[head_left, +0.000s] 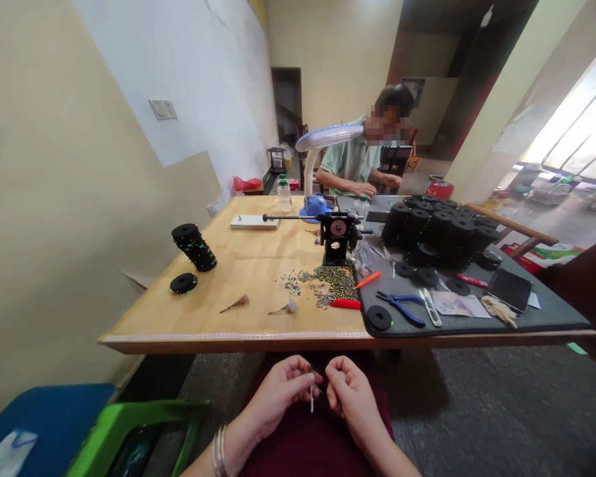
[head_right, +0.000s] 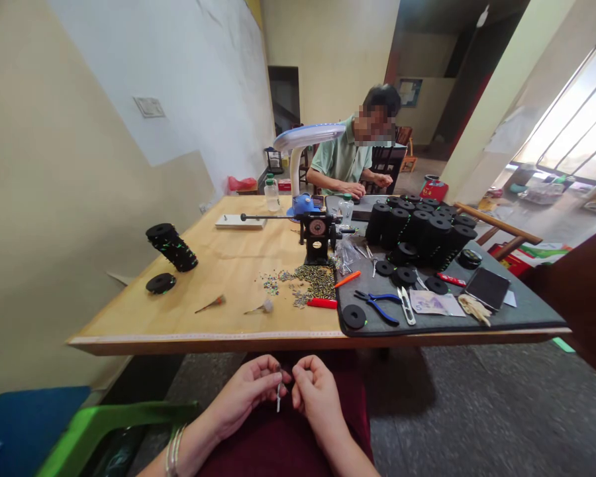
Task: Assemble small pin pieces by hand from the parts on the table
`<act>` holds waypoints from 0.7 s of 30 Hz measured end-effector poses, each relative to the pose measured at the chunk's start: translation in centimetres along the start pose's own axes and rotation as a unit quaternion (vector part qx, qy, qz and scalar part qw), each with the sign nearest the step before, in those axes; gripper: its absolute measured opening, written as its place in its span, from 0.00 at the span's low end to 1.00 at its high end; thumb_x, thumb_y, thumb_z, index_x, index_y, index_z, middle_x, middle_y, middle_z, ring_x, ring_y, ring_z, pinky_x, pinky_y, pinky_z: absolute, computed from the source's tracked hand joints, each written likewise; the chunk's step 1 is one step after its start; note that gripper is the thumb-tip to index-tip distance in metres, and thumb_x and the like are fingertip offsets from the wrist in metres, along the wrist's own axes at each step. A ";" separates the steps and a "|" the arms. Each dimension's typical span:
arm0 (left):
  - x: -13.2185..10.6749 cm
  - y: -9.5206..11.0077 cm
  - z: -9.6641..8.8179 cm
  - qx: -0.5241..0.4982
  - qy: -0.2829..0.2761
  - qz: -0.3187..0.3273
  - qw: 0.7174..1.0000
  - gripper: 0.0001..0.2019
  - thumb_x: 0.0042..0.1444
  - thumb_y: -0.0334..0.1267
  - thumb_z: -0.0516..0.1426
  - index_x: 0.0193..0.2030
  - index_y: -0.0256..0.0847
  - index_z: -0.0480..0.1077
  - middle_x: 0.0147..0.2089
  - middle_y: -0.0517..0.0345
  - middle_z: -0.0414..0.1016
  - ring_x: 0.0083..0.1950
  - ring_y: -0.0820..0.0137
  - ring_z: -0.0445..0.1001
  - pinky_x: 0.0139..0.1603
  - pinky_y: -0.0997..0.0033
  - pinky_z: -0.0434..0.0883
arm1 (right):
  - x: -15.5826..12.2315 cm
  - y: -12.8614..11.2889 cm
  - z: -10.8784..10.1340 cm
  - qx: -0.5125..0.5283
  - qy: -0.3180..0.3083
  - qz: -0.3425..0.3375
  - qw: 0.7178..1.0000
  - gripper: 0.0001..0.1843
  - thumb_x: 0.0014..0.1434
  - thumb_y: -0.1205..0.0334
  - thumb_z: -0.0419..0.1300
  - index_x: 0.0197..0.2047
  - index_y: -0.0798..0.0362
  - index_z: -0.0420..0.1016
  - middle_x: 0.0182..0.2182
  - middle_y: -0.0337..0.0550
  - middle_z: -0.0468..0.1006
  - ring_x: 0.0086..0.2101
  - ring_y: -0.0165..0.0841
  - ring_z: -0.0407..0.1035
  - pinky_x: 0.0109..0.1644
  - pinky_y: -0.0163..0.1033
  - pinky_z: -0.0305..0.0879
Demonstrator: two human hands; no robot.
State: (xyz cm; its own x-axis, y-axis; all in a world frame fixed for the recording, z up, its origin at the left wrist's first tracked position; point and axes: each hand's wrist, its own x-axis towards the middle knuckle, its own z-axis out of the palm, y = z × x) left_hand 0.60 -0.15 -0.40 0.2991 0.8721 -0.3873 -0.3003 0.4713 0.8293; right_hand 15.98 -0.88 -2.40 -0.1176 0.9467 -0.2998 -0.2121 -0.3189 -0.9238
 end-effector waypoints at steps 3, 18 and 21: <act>0.0 -0.1 0.0 -0.001 -0.002 -0.003 1.000 0.15 0.42 0.40 0.69 0.30 0.35 0.69 0.33 0.51 0.81 0.28 0.73 0.75 0.30 0.76 0.67 | -0.1 0.0 0.2 -0.013 -0.007 -0.007 1.000 0.30 0.46 0.31 0.61 0.31 0.51 0.61 0.08 0.26 0.64 0.11 0.20 0.47 0.15 0.27 0.40; -0.2 0.2 0.6 0.083 -0.007 0.016 0.996 0.15 0.45 0.46 0.66 0.26 0.36 0.69 0.23 0.58 0.73 0.23 0.74 0.66 0.27 0.75 0.59 | 0.9 0.5 -0.1 0.008 -0.056 0.028 0.998 0.27 0.45 0.36 0.65 0.28 0.52 0.64 0.08 0.26 0.65 0.10 0.20 0.48 0.14 0.26 0.40; -0.2 0.2 0.6 0.098 -0.004 0.026 0.995 0.15 0.45 0.46 0.65 0.25 0.36 0.69 0.21 0.58 0.72 0.23 0.74 0.65 0.26 0.74 0.59 | 0.7 0.4 0.0 0.004 -0.062 0.018 0.998 0.27 0.46 0.37 0.65 0.28 0.52 0.64 0.08 0.27 0.65 0.11 0.20 0.50 0.15 0.27 0.42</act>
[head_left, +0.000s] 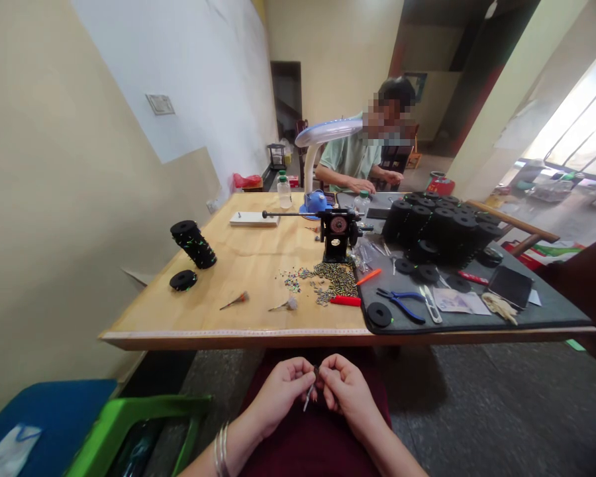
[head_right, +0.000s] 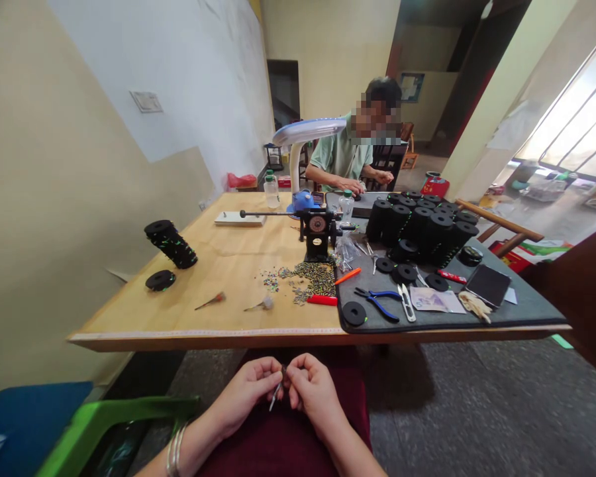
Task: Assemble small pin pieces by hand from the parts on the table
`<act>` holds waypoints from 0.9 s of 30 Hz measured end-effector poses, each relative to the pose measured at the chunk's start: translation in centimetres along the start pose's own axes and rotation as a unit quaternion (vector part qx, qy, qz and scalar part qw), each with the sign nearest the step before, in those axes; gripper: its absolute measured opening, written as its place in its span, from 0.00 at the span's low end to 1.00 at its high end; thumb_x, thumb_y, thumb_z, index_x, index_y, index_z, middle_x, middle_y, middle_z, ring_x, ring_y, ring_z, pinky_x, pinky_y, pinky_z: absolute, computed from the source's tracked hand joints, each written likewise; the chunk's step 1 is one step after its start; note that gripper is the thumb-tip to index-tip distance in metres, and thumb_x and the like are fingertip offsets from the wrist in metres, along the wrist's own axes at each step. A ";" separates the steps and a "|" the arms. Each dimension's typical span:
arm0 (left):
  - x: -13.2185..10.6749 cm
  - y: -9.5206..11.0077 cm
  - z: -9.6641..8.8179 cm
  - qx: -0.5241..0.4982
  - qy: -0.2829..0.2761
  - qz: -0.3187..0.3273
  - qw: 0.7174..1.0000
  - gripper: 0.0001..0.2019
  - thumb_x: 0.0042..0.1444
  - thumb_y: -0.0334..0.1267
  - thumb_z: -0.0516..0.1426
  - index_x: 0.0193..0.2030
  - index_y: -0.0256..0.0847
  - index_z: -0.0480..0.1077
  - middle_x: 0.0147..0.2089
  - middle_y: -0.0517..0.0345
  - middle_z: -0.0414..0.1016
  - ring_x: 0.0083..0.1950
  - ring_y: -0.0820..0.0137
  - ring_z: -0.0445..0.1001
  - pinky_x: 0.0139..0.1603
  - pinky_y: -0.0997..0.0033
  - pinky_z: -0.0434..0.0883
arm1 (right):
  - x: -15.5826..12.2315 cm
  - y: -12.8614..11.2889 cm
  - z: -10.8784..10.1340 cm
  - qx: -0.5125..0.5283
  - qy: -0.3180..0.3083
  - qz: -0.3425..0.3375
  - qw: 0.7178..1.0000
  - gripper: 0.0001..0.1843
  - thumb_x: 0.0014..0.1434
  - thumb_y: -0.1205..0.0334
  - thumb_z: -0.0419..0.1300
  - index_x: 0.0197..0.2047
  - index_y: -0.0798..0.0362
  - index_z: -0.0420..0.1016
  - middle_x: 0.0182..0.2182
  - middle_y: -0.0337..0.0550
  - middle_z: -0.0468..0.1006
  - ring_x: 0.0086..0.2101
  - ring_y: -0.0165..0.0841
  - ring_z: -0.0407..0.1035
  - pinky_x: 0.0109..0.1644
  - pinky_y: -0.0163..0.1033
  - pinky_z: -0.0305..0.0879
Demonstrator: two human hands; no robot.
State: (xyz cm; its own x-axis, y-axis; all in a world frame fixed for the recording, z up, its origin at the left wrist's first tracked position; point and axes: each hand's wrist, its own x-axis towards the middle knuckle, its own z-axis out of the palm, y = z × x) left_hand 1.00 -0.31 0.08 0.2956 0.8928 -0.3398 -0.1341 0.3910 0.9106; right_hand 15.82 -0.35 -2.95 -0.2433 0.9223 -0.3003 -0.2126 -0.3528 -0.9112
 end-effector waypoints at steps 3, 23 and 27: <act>0.0 0.0 0.0 0.015 -0.005 0.007 1.000 0.15 0.46 0.46 0.64 0.25 0.36 0.68 0.21 0.59 0.71 0.23 0.74 0.64 0.26 0.74 0.59 | -0.1 0.1 0.0 -0.003 0.001 -0.008 1.000 0.26 0.47 0.37 0.64 0.29 0.52 0.64 0.09 0.27 0.65 0.11 0.21 0.50 0.16 0.27 0.42; -0.1 0.0 0.4 -0.058 -0.009 0.001 0.998 0.11 0.46 0.39 0.65 0.30 0.37 0.69 0.28 0.59 0.73 0.27 0.74 0.68 0.29 0.74 0.63 | -0.1 0.3 0.1 -0.041 0.041 -0.048 0.997 0.22 0.51 0.41 0.61 0.28 0.51 0.62 0.09 0.26 0.63 0.11 0.21 0.48 0.17 0.28 0.43; 0.0 0.1 0.7 -0.011 -0.001 0.039 0.999 0.14 0.41 0.37 0.68 0.30 0.37 0.68 0.25 0.62 0.70 0.27 0.74 0.67 0.30 0.74 0.64 | -0.1 0.3 0.2 -0.041 0.042 -0.045 0.997 0.23 0.51 0.40 0.61 0.28 0.51 0.62 0.08 0.25 0.60 0.11 0.21 0.48 0.17 0.28 0.43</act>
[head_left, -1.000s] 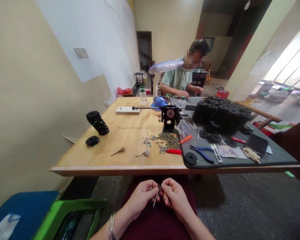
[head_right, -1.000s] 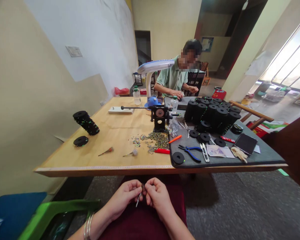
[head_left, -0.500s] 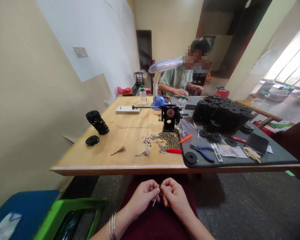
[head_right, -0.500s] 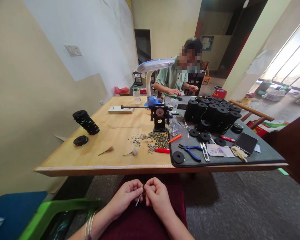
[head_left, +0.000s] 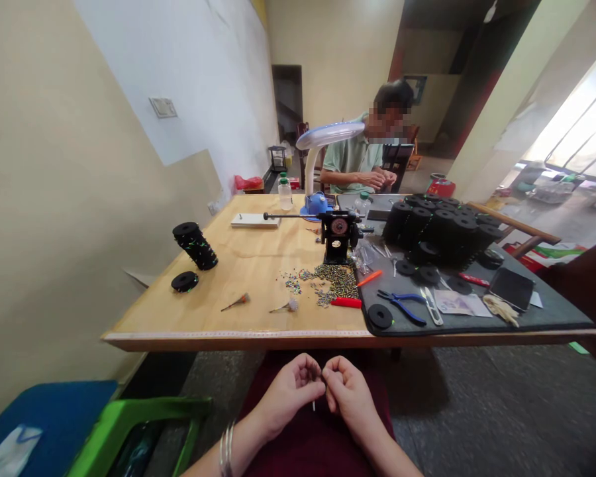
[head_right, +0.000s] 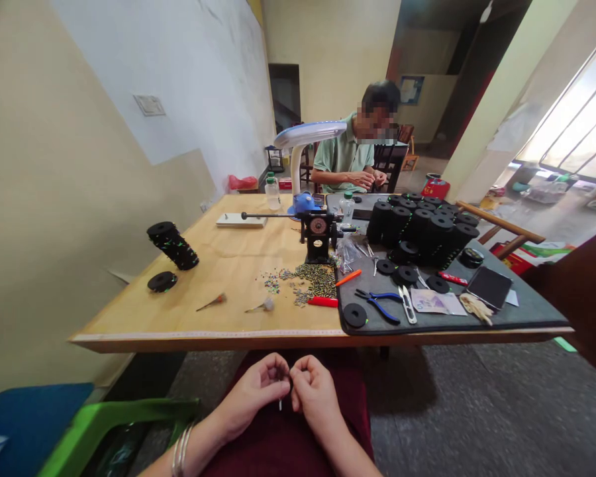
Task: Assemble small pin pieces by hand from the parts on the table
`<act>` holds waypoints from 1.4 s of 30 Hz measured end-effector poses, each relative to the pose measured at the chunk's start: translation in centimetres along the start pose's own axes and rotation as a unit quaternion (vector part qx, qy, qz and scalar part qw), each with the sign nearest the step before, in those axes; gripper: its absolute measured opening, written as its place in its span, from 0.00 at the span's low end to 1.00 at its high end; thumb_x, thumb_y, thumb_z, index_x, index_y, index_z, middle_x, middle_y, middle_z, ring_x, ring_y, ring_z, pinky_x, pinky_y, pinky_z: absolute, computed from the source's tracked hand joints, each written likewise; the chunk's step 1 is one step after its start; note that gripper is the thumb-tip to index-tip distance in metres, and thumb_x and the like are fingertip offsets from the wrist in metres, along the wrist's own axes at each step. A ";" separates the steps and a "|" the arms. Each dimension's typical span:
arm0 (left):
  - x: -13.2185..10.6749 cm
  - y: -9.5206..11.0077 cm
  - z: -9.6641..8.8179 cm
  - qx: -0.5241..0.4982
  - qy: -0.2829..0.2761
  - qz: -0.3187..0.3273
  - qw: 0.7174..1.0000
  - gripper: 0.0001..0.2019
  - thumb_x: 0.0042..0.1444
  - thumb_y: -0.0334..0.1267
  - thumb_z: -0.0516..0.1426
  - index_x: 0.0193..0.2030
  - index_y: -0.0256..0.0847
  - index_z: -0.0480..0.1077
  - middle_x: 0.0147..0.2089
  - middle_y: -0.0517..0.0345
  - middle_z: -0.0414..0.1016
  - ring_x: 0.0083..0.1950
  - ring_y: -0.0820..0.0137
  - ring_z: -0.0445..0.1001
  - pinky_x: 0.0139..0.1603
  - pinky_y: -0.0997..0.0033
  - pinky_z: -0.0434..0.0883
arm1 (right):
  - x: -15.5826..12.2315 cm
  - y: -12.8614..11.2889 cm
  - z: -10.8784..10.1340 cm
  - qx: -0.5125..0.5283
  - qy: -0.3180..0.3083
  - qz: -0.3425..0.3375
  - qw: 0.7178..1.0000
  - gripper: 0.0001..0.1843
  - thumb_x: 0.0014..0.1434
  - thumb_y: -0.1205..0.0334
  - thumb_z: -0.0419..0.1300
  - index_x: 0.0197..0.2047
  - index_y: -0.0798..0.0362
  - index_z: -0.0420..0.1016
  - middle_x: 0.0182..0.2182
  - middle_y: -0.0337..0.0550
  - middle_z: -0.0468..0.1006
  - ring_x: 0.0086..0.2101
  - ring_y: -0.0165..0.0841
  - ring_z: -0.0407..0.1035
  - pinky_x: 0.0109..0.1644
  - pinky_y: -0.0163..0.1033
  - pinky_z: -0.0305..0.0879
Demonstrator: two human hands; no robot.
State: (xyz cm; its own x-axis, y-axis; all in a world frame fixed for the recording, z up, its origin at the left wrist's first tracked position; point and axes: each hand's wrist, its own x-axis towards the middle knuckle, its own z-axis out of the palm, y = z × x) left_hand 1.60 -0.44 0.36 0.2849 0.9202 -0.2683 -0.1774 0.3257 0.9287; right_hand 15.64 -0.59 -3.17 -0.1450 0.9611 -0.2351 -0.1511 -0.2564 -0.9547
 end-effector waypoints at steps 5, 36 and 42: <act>0.2 -0.3 0.1 0.001 0.009 -0.014 1.000 0.14 0.46 0.45 0.65 0.28 0.37 0.67 0.23 0.61 0.71 0.24 0.74 0.66 0.27 0.74 0.63 | -0.1 0.0 0.0 -0.007 0.004 0.006 1.000 0.24 0.50 0.38 0.61 0.28 0.51 0.63 0.09 0.26 0.62 0.11 0.22 0.49 0.17 0.28 0.43; 0.4 -0.9 -0.6 -0.022 0.054 -0.002 0.998 0.15 0.46 0.46 0.66 0.28 0.37 0.68 0.26 0.59 0.73 0.26 0.73 0.68 0.28 0.74 0.63 | -1.0 -0.2 0.2 -0.043 0.000 0.025 0.999 0.21 0.53 0.42 0.59 0.26 0.50 0.60 0.08 0.26 0.62 0.11 0.22 0.49 0.17 0.29 0.44; 0.4 -0.8 -0.5 -0.033 0.051 -0.010 0.998 0.15 0.46 0.45 0.66 0.28 0.37 0.67 0.26 0.59 0.73 0.26 0.74 0.68 0.28 0.75 0.62 | -1.0 0.1 0.1 -0.043 -0.001 0.018 0.999 0.20 0.53 0.42 0.59 0.27 0.50 0.60 0.08 0.26 0.62 0.11 0.22 0.49 0.17 0.29 0.44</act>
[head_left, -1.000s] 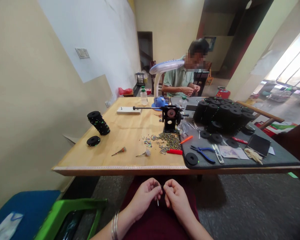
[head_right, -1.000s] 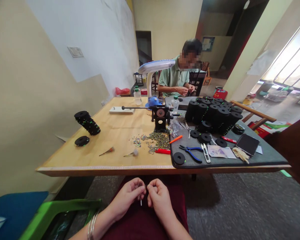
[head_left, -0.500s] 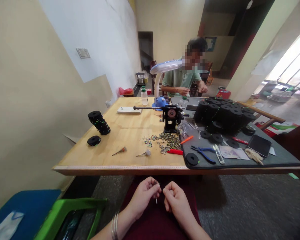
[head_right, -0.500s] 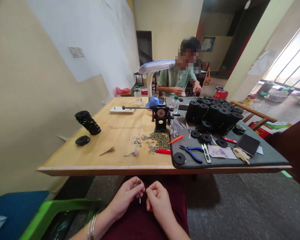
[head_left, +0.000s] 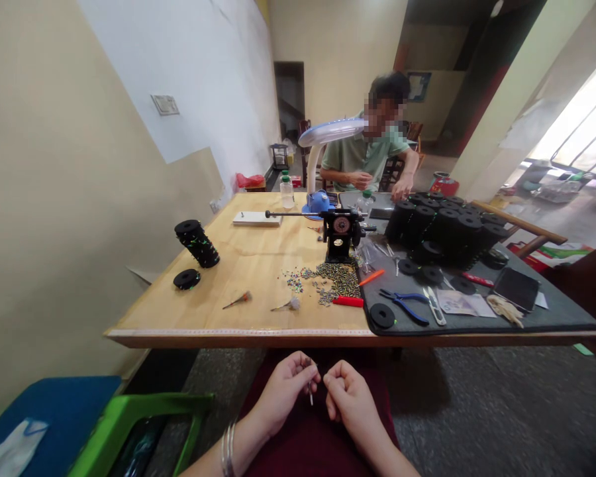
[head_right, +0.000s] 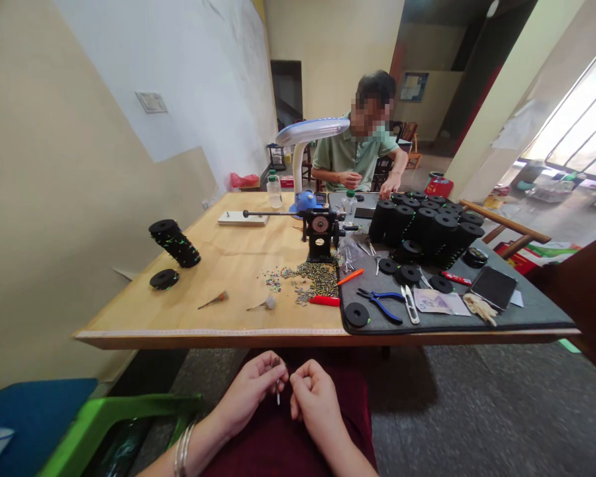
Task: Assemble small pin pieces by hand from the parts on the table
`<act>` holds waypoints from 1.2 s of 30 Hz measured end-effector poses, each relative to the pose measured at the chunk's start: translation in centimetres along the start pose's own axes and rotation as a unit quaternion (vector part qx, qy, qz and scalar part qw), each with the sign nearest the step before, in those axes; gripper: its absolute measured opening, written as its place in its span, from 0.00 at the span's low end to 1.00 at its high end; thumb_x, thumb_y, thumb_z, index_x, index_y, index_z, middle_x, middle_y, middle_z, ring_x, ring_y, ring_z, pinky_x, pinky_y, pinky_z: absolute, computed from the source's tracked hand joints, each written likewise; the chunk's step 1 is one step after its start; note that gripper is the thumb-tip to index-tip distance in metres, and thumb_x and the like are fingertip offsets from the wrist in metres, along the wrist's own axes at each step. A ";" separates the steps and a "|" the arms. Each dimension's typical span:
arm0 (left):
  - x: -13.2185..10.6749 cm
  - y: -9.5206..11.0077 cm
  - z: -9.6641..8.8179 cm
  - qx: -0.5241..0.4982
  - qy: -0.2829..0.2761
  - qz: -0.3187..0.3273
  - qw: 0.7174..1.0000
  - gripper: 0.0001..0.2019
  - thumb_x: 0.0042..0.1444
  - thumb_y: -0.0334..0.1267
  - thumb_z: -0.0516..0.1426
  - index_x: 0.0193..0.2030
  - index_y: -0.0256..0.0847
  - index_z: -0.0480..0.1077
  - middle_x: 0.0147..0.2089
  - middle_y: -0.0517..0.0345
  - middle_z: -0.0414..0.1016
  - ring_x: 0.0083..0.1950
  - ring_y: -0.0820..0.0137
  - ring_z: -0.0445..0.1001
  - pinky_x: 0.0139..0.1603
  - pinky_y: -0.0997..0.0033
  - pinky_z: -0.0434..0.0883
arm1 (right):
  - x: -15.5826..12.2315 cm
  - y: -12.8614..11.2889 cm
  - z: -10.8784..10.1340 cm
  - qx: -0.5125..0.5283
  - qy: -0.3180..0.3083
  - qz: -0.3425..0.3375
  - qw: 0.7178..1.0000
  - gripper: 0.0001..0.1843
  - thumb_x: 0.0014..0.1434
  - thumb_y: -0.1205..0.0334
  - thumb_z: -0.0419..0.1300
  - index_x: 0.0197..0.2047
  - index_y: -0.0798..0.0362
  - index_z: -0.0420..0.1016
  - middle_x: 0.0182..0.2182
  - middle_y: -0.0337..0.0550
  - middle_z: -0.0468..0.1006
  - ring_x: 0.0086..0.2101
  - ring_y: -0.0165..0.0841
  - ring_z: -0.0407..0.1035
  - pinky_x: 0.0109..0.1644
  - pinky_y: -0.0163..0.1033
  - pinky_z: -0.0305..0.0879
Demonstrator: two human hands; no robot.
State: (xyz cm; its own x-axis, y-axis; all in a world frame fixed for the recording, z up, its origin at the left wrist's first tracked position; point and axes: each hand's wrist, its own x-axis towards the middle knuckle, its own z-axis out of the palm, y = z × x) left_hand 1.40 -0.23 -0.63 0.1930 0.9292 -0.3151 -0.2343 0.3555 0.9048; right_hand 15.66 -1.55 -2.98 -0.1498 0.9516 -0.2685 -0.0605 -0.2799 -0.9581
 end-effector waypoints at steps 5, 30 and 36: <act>0.1 0.0 0.0 0.016 0.003 0.014 1.000 0.15 0.46 0.45 0.66 0.27 0.37 0.67 0.25 0.60 0.72 0.25 0.74 0.68 0.28 0.74 0.63 | 0.0 -0.1 0.1 0.001 0.001 0.000 1.000 0.20 0.53 0.43 0.59 0.27 0.50 0.60 0.08 0.26 0.62 0.10 0.21 0.49 0.17 0.29 0.43; -0.3 -0.4 0.0 0.173 0.001 0.092 0.981 0.06 0.53 0.37 0.58 0.28 0.38 0.66 0.24 0.62 0.68 0.26 0.72 0.67 0.28 0.73 0.66 | 0.6 0.2 0.1 0.025 -0.007 0.005 1.000 0.24 0.51 0.38 0.60 0.32 0.52 0.62 0.10 0.27 0.65 0.12 0.22 0.52 0.16 0.28 0.44; -0.2 -0.7 0.0 0.180 -0.012 0.101 0.978 0.07 0.53 0.36 0.58 0.28 0.39 0.66 0.23 0.63 0.69 0.25 0.72 0.66 0.28 0.74 0.64 | 0.5 -0.3 0.0 0.028 -0.019 0.010 0.999 0.24 0.52 0.39 0.60 0.33 0.53 0.64 0.10 0.27 0.65 0.12 0.22 0.51 0.16 0.28 0.44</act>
State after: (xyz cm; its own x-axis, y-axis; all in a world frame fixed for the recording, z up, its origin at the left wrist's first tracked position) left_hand 1.51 -0.68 -1.24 0.2004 0.9727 -0.1169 0.0797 0.1027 0.9915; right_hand 15.58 -1.02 -2.82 -0.1883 0.9405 -0.2828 -0.1126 -0.3068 -0.9451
